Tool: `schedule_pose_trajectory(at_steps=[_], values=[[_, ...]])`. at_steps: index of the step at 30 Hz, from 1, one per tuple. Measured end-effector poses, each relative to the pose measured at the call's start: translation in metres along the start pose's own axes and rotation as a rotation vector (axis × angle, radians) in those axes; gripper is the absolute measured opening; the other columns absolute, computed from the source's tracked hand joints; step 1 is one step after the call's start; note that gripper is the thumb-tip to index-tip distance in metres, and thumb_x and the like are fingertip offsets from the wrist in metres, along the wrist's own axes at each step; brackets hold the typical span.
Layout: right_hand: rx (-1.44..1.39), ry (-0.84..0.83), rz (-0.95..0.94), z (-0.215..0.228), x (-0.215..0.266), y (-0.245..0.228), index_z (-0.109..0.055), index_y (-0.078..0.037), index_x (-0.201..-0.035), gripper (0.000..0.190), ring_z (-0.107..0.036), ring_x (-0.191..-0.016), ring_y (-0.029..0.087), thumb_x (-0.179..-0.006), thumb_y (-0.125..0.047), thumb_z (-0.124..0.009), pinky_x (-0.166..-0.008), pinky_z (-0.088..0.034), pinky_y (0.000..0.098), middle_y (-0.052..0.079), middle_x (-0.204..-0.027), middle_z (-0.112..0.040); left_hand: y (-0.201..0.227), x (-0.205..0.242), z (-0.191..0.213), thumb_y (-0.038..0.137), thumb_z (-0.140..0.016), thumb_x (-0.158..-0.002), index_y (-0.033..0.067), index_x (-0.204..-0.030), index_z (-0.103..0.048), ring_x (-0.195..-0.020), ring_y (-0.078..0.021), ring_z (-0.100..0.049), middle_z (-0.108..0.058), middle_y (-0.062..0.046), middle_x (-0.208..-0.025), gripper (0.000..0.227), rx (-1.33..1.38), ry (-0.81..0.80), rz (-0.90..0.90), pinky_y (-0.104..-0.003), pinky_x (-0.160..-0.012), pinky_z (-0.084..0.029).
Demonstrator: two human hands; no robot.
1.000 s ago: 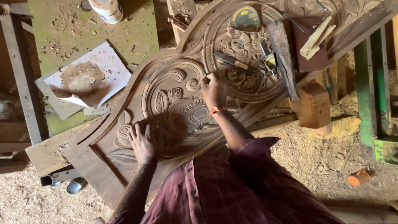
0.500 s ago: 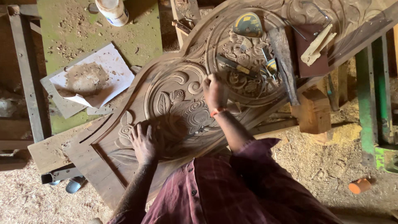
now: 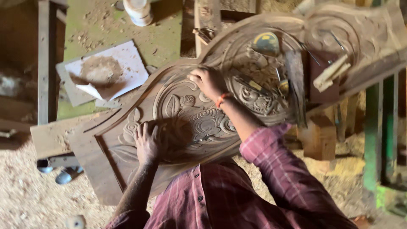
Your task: The person carves a floral design into a wooden panel using a chisel and mallet, then smooths the surface with sandpaper. The hands are visible throughout, working on the ornate relief pattern.
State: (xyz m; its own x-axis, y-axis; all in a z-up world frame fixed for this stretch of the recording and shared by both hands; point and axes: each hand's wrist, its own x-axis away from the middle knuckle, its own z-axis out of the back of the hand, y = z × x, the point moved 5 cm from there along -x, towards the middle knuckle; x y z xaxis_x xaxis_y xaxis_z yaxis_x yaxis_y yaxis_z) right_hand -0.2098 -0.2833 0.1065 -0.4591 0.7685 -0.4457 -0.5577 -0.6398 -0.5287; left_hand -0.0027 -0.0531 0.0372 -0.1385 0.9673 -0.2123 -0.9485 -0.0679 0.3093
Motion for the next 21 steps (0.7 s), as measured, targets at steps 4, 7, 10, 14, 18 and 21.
schedule_pose_trajectory(at_steps=[4, 7, 10, 14, 18, 21], values=[[0.038, 0.047, -0.185, -0.009, 0.036, -0.002, -0.073, -0.012, -0.084, 0.015, -0.071, -0.081, 0.03, -0.097, -0.021, -0.075, -0.073, -0.054, 0.0424, 0.009, -0.085, -0.075, -0.003, -0.001, 0.0, 0.037, -0.064, -0.092, 0.0138, -0.126, -0.069, -0.125, -0.0438, -0.05, -0.056, -0.024, -0.134, 0.041, 0.0, -0.019, 0.006, -0.055, -0.107, -0.04], [0.174, 0.137, -0.084, -0.009, 0.045, -0.001, -0.071, -0.008, -0.085, 0.013, -0.069, -0.079, 0.035, -0.091, -0.018, -0.075, -0.071, -0.053, 0.0443, 0.013, -0.084, -0.073, -0.005, 0.005, -0.007, 0.035, -0.063, -0.092, 0.0148, -0.127, -0.069, -0.126, -0.0432, -0.05, -0.056, -0.022, -0.133, 0.041, 0.001, -0.03, 0.017, -0.054, -0.108, -0.04], [0.149, 0.179, 0.025, -0.017, 0.027, 0.003, -0.072, -0.008, -0.092, 0.016, -0.07, -0.078, 0.031, -0.095, -0.023, -0.074, -0.071, -0.054, 0.0407, 0.011, -0.087, -0.073, -0.011, 0.005, -0.014, 0.028, -0.06, -0.091, 0.0157, -0.127, -0.069, -0.128, -0.0417, -0.049, -0.055, -0.021, -0.136, 0.039, -0.066, -0.031, 0.018, -0.054, -0.11, -0.039], [-0.133, 0.008, -0.238, -0.018, -0.014, 0.036, -0.074, -0.013, -0.094, 0.02, -0.069, -0.066, 0.015, -0.1, -0.031, -0.071, -0.057, -0.053, 0.0293, 0.002, -0.082, -0.075, -0.012, 0.007, -0.018, 0.018, -0.057, -0.088, 0.0139, -0.129, -0.069, -0.129, -0.0412, -0.049, -0.054, -0.02, -0.137, 0.043, -0.095, -0.042, 0.011, -0.053, -0.111, -0.039], [-0.401, 0.139, -0.398, 0.049, -0.003, 0.062, -0.076, -0.009, -0.103, 0.022, -0.068, -0.072, 0.01, -0.101, -0.029, -0.068, -0.059, -0.052, 0.0255, 0.002, -0.088, -0.077, -0.004, 0.002, -0.004, 0.016, -0.056, -0.089, 0.013, -0.127, -0.069, -0.128, -0.0402, -0.05, -0.055, -0.02, -0.136, 0.04, -0.088, 0.007, -0.01, -0.052, -0.11, -0.039], [-0.169, -0.17, -0.415, 0.077, 0.042, 0.055, -0.074, -0.008, -0.109, 0.022, -0.074, -0.082, 0.013, -0.1, -0.028, -0.07, -0.066, -0.057, 0.0263, 0.005, -0.097, -0.078, 0.004, -0.004, 0.012, 0.024, -0.06, -0.096, 0.0113, -0.122, -0.071, -0.121, -0.0375, -0.053, -0.059, -0.017, -0.124, 0.031, 0.006, -0.036, 0.005, -0.051, -0.105, -0.041]])
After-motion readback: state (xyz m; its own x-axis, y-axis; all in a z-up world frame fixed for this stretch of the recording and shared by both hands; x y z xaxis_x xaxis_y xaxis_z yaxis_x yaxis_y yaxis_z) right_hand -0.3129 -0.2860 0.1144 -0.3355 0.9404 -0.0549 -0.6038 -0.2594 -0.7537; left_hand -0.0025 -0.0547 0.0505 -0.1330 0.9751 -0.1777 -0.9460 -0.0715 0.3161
